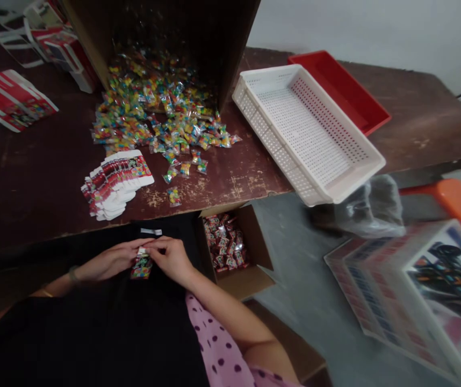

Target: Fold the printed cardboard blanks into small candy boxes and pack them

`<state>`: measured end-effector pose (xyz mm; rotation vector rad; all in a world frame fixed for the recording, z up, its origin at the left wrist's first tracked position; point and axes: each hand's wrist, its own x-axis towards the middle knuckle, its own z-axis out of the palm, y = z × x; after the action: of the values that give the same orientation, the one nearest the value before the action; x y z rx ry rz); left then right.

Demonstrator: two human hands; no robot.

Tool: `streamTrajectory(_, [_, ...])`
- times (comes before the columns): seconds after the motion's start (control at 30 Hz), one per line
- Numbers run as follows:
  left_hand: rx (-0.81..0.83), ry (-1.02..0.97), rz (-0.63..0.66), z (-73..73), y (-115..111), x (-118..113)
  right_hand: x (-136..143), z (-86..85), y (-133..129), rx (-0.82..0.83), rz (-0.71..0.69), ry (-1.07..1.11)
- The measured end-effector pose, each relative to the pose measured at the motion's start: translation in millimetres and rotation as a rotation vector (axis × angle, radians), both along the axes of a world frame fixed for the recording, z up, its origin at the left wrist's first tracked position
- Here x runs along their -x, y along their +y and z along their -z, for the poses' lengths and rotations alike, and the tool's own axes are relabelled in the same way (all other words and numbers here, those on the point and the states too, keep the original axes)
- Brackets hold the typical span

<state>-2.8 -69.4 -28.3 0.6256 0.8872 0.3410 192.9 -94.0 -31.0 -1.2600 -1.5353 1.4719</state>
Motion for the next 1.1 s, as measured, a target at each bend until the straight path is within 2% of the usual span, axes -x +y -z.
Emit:
streamTrajectory(0.13, [-0.204, 0.054, 0.154, -0.5, 1.5, 5.4, -6.9, -0.4, -3.7, -0.278, -0.305, -0.150])
streamTrajectory(0.23, [-0.348, 0.113, 0.210, -4.9, 5.0, 5.7, -14.3, -7.7, 13.1, -0.450, -0.430, -0.259])
streamTrajectory(0.3, [-0.517, 0.242, 0.267, -11.6, 10.4, 7.6, -24.2, -10.1, 40.8, -0.530, -0.407, -0.308])
streamTrajectory(0.37, [-0.693, 0.383, 0.380, -20.7, 18.7, 13.5, -38.6, -7.3, 73.4, -0.582, -0.296, -0.437])
streamTrajectory(0.47, [-0.826, 0.446, 0.554, -33.5, 34.6, 26.7, -59.7, 4.7, 102.9, -0.585, -0.230, -0.596])
streamTrajectory(0.5, [-0.828, 0.449, 0.537, -36.1, 40.0, 30.3, -63.5, 8.4, 103.4, -0.566, -0.239, -0.572])
streamTrajectory(0.53, [-0.815, 0.456, 0.464, -37.6, 45.0, 32.4, -64.7, 10.7, 99.3, -0.535, -0.224, -0.514])
streamTrajectory(0.63, [-0.652, 0.456, 0.043, -36.4, 55.3, 26.9, -54.5, 4.6, 72.5, -0.335, -0.031, -0.236])
streamTrajectory(0.67, [-0.558, 0.432, -0.067, -34.8, 56.5, 21.3, -48.4, -1.3, 64.0, -0.252, 0.016, -0.147])
streamTrajectory(0.7, [-0.467, 0.395, -0.125, -33.0, 56.6, 14.5, -42.5, -8.0, 58.1, -0.190, 0.043, -0.084])
streamTrajectory(0.77, [-0.341, 0.301, -0.113, -29.5, 54.2, -0.2, -34.1, -20.3, 56.3, -0.152, 0.088, -0.041])
streamTrajectory(0.9, [-0.290, 0.172, -0.022, -23.5, 47.3, -20.4, -36.7, -30.1, 77.2, -0.188, 0.251, -0.126])
streamTrajectory(0.97, [-0.269, 0.139, -0.023, -21.0, 46.1, -24.6, -38.7, -30.7, 84.0, -0.209, 0.203, -0.183])
streamTrajectory(1.1, [-0.244, 0.067, 0.004, -17.9, 45.8, -27.4, -27.2, -30.3, 78.1, -0.401, 0.007, -0.421])
